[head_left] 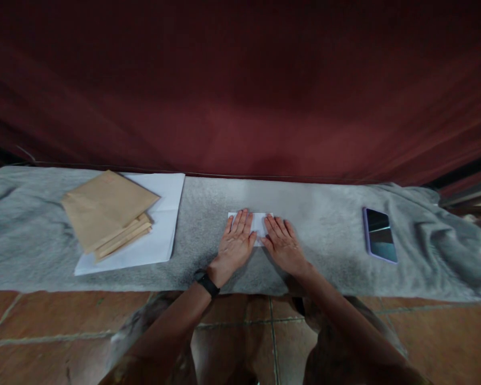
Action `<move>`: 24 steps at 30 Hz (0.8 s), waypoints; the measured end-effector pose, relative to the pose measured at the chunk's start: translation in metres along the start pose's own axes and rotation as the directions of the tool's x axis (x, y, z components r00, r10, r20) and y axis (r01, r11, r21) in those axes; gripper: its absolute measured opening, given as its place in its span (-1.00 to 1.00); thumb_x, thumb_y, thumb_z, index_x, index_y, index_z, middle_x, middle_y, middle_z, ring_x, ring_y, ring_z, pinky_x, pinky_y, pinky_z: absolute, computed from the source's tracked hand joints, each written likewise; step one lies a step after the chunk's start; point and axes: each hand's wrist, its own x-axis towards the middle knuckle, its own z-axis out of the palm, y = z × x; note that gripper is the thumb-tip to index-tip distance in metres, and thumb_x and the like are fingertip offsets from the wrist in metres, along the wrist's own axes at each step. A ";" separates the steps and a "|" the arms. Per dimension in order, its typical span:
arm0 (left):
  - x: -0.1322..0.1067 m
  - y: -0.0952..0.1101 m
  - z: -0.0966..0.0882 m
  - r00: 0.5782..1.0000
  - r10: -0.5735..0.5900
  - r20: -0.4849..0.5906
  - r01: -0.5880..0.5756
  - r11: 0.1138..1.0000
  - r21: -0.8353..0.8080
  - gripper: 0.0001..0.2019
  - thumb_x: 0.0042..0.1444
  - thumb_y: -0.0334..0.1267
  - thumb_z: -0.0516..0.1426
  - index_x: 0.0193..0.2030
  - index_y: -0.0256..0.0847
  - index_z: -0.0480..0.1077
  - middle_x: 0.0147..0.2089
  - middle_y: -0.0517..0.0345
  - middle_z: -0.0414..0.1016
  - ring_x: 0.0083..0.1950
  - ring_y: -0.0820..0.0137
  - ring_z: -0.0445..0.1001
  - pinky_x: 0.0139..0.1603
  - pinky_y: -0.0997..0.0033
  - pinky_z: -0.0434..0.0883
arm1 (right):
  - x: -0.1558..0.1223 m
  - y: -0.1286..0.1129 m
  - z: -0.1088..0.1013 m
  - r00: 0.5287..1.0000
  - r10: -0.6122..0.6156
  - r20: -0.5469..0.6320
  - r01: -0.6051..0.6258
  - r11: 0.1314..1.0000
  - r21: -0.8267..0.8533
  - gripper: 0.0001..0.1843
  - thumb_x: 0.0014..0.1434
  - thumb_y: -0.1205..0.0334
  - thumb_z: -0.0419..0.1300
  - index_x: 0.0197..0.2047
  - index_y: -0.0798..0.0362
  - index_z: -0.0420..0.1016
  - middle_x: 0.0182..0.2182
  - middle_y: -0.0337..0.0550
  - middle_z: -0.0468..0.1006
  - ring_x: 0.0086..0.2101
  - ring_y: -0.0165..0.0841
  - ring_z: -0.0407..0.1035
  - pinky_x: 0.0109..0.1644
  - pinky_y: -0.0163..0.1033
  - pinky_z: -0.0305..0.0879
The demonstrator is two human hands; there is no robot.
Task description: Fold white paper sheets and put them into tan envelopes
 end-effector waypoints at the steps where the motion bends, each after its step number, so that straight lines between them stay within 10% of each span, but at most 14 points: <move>1: 0.000 -0.001 0.000 1.000 -0.005 0.001 0.005 1.000 0.006 -0.42 0.42 -0.17 -0.15 0.51 -0.37 0.01 0.55 -0.15 0.01 0.58 0.20 -0.09 0.56 -0.01 -0.05 | -0.001 0.001 -0.001 1.000 -0.005 0.005 0.005 1.000 0.002 -0.36 0.50 0.01 -0.16 0.52 0.13 -0.02 0.47 -0.01 0.06 0.44 -0.14 -0.07 0.49 0.12 -0.14; 24: -0.008 -0.026 0.003 0.958 -0.253 -0.137 0.255 0.967 -0.001 -0.34 0.41 -0.01 -0.14 0.51 -0.40 -0.01 0.50 -0.27 0.10 0.55 0.03 0.01 0.51 -0.21 0.00 | -0.011 0.007 -0.004 1.000 -0.004 0.027 0.003 0.999 0.032 -0.34 0.48 -0.01 -0.11 0.52 0.08 -0.03 0.47 -0.03 0.07 0.43 -0.16 -0.04 0.50 0.11 -0.12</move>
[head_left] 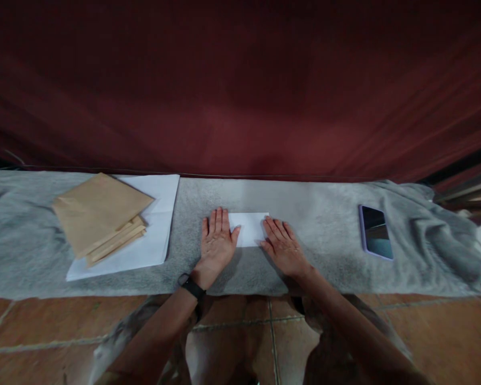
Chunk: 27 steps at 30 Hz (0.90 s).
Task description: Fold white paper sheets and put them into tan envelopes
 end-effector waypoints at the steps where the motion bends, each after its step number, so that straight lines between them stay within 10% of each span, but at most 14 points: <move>1: 0.002 -0.002 0.000 1.000 -0.017 -0.012 0.017 1.000 -0.005 -0.34 0.41 -0.02 -0.14 0.51 -0.41 -0.02 0.50 -0.28 0.10 0.55 0.01 0.00 0.51 -0.23 -0.02 | 0.000 0.000 -0.001 1.000 0.002 0.006 -0.002 1.000 0.003 -0.35 0.49 -0.01 -0.12 0.52 0.08 -0.02 0.47 -0.04 0.07 0.43 -0.16 -0.04 0.50 0.10 -0.13; 6: 0.011 0.000 -0.013 0.999 -0.011 -0.041 0.011 1.000 -0.013 -0.36 0.41 -0.10 -0.15 0.50 -0.46 -0.02 0.53 -0.30 0.01 0.57 0.02 -0.10 0.53 -0.22 -0.09 | 0.003 0.001 -0.005 0.999 0.029 0.034 -0.031 0.999 0.045 -0.39 0.50 0.03 -0.21 0.49 0.10 0.10 0.46 -0.06 0.12 0.42 -0.18 0.00 0.50 0.09 -0.09; 15: -0.013 0.056 -0.019 0.919 0.379 0.109 -0.357 0.917 -0.178 -0.43 0.42 -0.21 -0.15 0.50 -0.39 -0.01 0.54 -0.15 0.05 0.58 0.22 -0.12 0.56 -0.01 0.00 | 0.012 -0.002 -0.007 0.999 0.045 -0.016 -0.042 0.989 0.143 -0.41 0.51 0.07 -0.27 0.48 0.05 0.11 0.42 -0.02 0.21 0.42 -0.23 0.01 0.47 0.11 -0.04; 27: -0.025 0.068 0.002 0.930 0.345 0.126 -0.333 0.937 -0.106 -0.41 0.40 -0.26 -0.15 0.50 -0.45 -0.06 0.55 -0.20 0.00 0.58 0.18 -0.13 0.55 -0.04 0.01 | 0.010 -0.007 0.001 0.999 0.052 0.013 -0.053 0.998 0.046 -0.37 0.51 0.05 -0.30 0.48 0.16 0.09 0.46 0.01 0.10 0.45 -0.19 -0.11 0.50 0.11 -0.19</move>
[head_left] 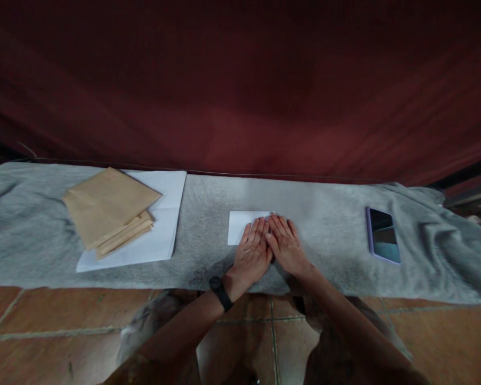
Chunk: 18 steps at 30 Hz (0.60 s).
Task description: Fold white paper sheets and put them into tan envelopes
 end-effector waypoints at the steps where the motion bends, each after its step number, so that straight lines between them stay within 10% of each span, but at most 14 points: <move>1: -0.001 -0.001 0.000 1.000 -0.004 -0.004 0.004 1.000 -0.001 -0.41 0.40 -0.26 -0.15 0.51 -0.44 -0.06 0.55 -0.20 0.00 0.58 0.18 -0.13 0.55 -0.05 0.01 | 0.000 0.000 0.000 1.000 -0.002 0.002 0.002 1.000 -0.004 -0.36 0.51 0.04 -0.30 0.49 0.16 0.08 0.46 0.01 0.09 0.45 -0.19 -0.12 0.50 0.12 -0.19; 18: -0.003 -0.026 -0.011 0.975 -0.224 -0.016 0.224 0.971 0.083 -0.39 0.40 -0.17 -0.11 0.49 -0.45 0.01 0.54 -0.22 0.00 0.57 0.13 -0.09 0.55 -0.06 -0.03 | -0.006 0.001 0.004 0.998 -0.040 -0.054 0.035 0.996 -0.085 -0.35 0.50 0.01 -0.20 0.51 0.16 0.02 0.46 0.03 0.10 0.44 -0.15 -0.06 0.49 0.12 -0.17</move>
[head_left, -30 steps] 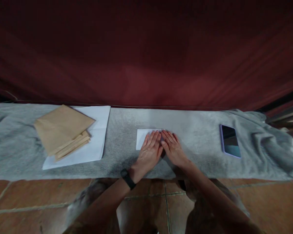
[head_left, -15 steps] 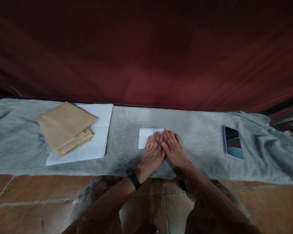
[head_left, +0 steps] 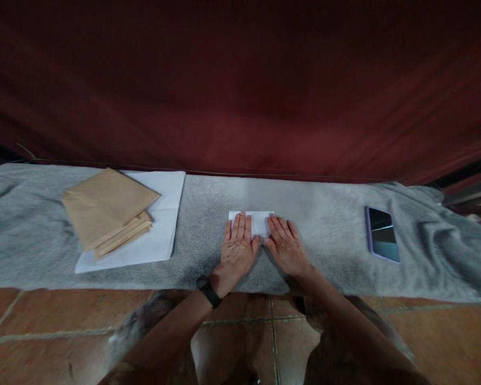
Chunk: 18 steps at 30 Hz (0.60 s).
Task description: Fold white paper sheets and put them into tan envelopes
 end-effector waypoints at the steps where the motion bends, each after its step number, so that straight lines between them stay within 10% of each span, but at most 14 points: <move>1: 0.001 -0.001 -0.001 1.000 -0.012 0.001 0.012 1.000 0.006 -0.39 0.40 -0.16 -0.11 0.49 -0.46 0.02 0.54 -0.23 0.01 0.57 0.12 -0.08 0.54 -0.06 -0.03 | 0.000 0.000 0.000 1.000 0.004 -0.003 -0.004 1.000 -0.003 -0.35 0.50 0.01 -0.20 0.51 0.17 0.02 0.45 0.03 0.11 0.43 -0.14 -0.06 0.49 0.12 -0.17; 18: 0.012 -0.028 -0.004 0.992 -0.123 -0.041 0.126 0.989 0.081 -0.38 0.42 -0.10 -0.14 0.47 -0.50 0.06 0.51 -0.28 0.05 0.55 0.04 0.01 0.52 -0.14 -0.04 | -0.003 0.003 0.002 0.998 0.064 -0.030 -0.064 0.998 -0.019 -0.33 0.50 -0.01 -0.19 0.52 0.18 -0.02 0.44 0.06 0.14 0.42 -0.10 -0.01 0.46 0.11 -0.08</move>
